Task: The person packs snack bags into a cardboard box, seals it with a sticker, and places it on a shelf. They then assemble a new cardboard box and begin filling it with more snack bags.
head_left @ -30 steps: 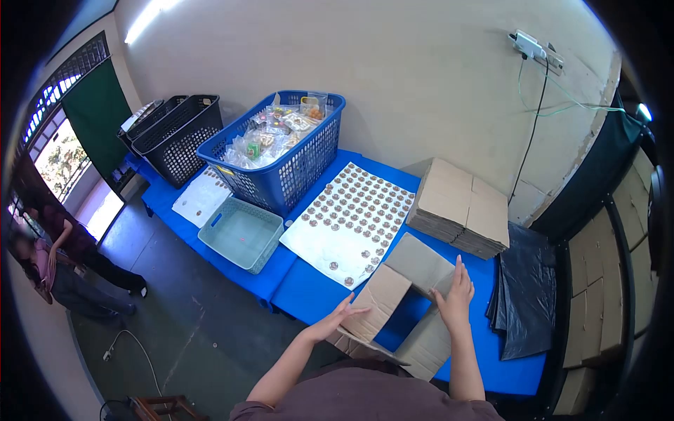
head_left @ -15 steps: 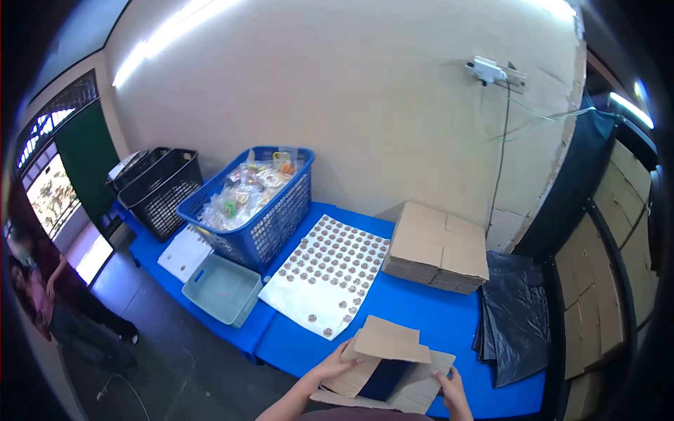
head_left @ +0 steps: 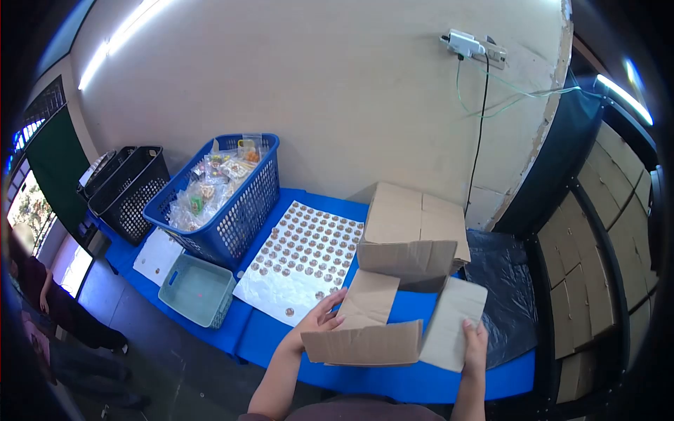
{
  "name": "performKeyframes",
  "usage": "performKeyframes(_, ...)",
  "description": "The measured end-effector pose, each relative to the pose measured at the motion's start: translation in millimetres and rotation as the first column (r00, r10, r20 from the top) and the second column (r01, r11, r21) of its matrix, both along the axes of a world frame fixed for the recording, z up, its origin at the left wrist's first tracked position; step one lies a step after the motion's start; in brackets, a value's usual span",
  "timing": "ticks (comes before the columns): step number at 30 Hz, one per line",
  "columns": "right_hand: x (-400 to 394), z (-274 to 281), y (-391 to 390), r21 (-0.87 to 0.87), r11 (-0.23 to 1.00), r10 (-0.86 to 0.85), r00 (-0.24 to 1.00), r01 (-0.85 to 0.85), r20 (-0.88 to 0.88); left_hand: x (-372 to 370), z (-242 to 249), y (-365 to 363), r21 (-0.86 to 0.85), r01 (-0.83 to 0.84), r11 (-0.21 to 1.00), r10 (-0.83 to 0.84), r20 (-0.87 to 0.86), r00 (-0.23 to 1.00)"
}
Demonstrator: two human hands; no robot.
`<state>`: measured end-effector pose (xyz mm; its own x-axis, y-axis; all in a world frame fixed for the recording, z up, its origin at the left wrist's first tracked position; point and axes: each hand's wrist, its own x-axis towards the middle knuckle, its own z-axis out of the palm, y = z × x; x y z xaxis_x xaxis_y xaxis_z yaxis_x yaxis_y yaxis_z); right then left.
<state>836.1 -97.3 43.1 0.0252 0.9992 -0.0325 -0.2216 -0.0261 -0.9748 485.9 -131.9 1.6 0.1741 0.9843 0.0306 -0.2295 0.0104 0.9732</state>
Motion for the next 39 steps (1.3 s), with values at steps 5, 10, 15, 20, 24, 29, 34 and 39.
performKeyframes(5, 12, -25, -1, -0.011, 1.000, -0.015, 0.999, 0.015, -0.041, 11, -12, -21, 0.008, -0.099, 0.995, 0.094, 0.242, 0.966)
performKeyframes(10, 4, -86, -18, 0.010, 0.995, -0.099, 0.986, 0.099, 0.132, 20, -132, -45, -0.203, -0.213, 0.956, 0.237, 0.102, 0.966)
performKeyframes(15, 30, -83, -18, -0.020, 0.998, -0.051, 0.976, 0.056, 0.211, 19, -127, -77, -0.051, -0.382, 0.923, 0.380, -0.043, 0.924)
performKeyframes(20, 44, -85, -12, -0.059, 0.998, 0.044, 0.946, -0.026, 0.322, 1, -81, -91, -0.138, 0.066, 0.988, -0.071, -0.032, 0.997)
performKeyframes(24, 39, -82, -8, -0.043, 0.998, 0.046, 0.949, -0.034, 0.311, 19, -79, -76, -0.081, -0.045, 0.996, 0.040, -0.055, 0.998)
performKeyframes(29, 31, -74, -13, 0.058, 0.998, -0.007, 0.967, -0.008, 0.255, 41, -80, -47, -0.067, -0.151, 0.986, 0.123, -0.316, 0.941)
performKeyframes(34, 22, -63, -19, 0.010, 0.999, 0.036, 0.975, -0.039, 0.221, 46, -79, -39, -0.150, -0.149, 0.977, 0.104, -0.270, 0.957)
performKeyframes(39, -1, -56, -18, 0.114, 0.944, 0.259, 0.910, -0.309, 0.323, 49, -80, -42, -0.130, -0.133, 0.983, 0.097, -0.251, 0.963)
